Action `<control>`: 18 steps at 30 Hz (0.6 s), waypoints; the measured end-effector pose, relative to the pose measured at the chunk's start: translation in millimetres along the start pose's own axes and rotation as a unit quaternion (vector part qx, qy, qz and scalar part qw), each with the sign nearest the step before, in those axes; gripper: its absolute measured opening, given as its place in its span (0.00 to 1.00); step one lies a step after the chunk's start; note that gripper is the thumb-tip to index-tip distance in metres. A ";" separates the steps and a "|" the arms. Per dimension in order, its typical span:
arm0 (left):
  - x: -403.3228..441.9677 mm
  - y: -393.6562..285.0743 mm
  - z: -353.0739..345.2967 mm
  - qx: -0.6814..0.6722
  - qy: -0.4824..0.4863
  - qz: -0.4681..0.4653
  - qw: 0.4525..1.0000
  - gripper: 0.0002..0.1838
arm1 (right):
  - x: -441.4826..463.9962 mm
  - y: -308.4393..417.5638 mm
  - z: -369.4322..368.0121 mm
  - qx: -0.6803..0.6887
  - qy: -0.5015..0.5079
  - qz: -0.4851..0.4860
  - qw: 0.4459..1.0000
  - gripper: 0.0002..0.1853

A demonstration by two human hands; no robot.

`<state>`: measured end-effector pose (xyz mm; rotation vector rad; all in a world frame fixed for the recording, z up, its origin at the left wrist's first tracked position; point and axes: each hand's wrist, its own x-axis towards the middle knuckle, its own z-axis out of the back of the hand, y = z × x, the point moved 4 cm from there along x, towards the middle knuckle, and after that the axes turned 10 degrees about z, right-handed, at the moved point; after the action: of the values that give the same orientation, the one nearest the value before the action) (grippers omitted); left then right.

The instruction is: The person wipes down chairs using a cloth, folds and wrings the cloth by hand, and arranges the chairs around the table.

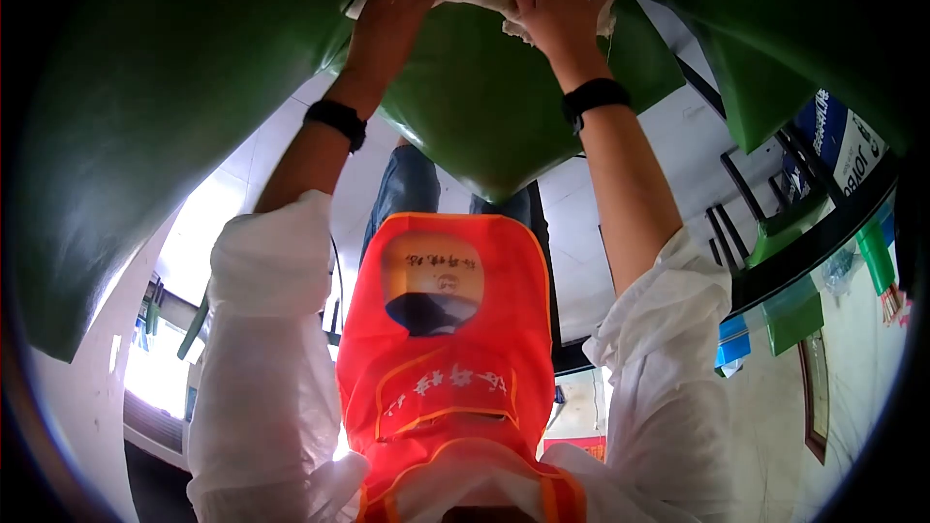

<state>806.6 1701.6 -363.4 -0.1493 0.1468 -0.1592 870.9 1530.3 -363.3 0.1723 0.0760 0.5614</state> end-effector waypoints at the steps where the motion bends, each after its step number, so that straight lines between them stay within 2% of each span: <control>1: -7.7 -2.1 0.6 -0.034 0.018 0.032 0.999 0.28 | -5.2 5.7 8.6 0.066 0.025 -0.044 0.997 0.29; 2: -15.7 -3.6 -3.2 -0.068 0.035 0.064 0.995 0.25 | -18.0 9.9 12.4 0.065 0.026 -0.040 0.997 0.29; 3: -34.1 -6.1 -20.4 -0.128 0.020 0.110 0.985 0.25 | -40.1 14.5 5.5 0.070 0.049 -0.043 0.995 0.30; 5: -56.2 -36.1 -6.0 -0.191 0.097 0.187 0.959 0.26 | -88.8 26.0 0.9 0.076 0.103 -0.049 0.991 0.31; 7: -101.8 -72.3 -22.2 -0.027 0.094 0.105 0.990 0.28 | -143.0 37.5 3.3 0.096 0.148 -0.056 0.983 0.29; 8: -110.6 -88.9 -15.8 -0.059 0.190 0.109 0.974 0.28 | -167.4 41.2 4.2 0.115 0.163 -0.062 0.978 0.28; 9: -125.0 -101.9 -17.4 -0.092 0.146 0.118 0.978 0.27 | -187.2 44.6 10.5 0.130 0.174 -0.062 0.974 0.26; 11: -136.8 -122.5 -12.7 -0.101 0.152 0.136 0.974 0.27 | -200.8 39.3 14.1 0.143 0.188 -0.060 0.970 0.24; 13: -140.8 -128.4 -17.4 -0.111 0.152 0.159 0.969 0.27 | -204.1 27.0 18.7 0.238 0.113 -0.093 0.960 0.20; 14: -134.5 -127.4 -12.9 -0.109 0.154 0.158 0.969 0.27 | -190.9 21.4 26.3 0.213 0.061 -0.069 0.973 0.16; 16: -118.7 -120.5 -6.4 -0.219 0.142 0.230 0.938 0.25 | -175.7 9.5 21.6 0.220 0.069 -0.134 0.964 0.13; 17: -108.1 -115.8 -3.7 -0.209 0.089 0.262 0.938 0.19 | -162.9 5.6 18.9 0.222 0.068 -0.139 0.963 0.13; 18: -100.4 -107.3 -4.3 -0.207 0.092 0.258 0.939 0.19 | -146.9 -0.1 18.6 0.224 0.027 -0.138 0.964 0.12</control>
<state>692.1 1613.2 -337.2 -0.5110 0.4004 0.3882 749.2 1448.9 -341.4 0.5775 0.2772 0.2625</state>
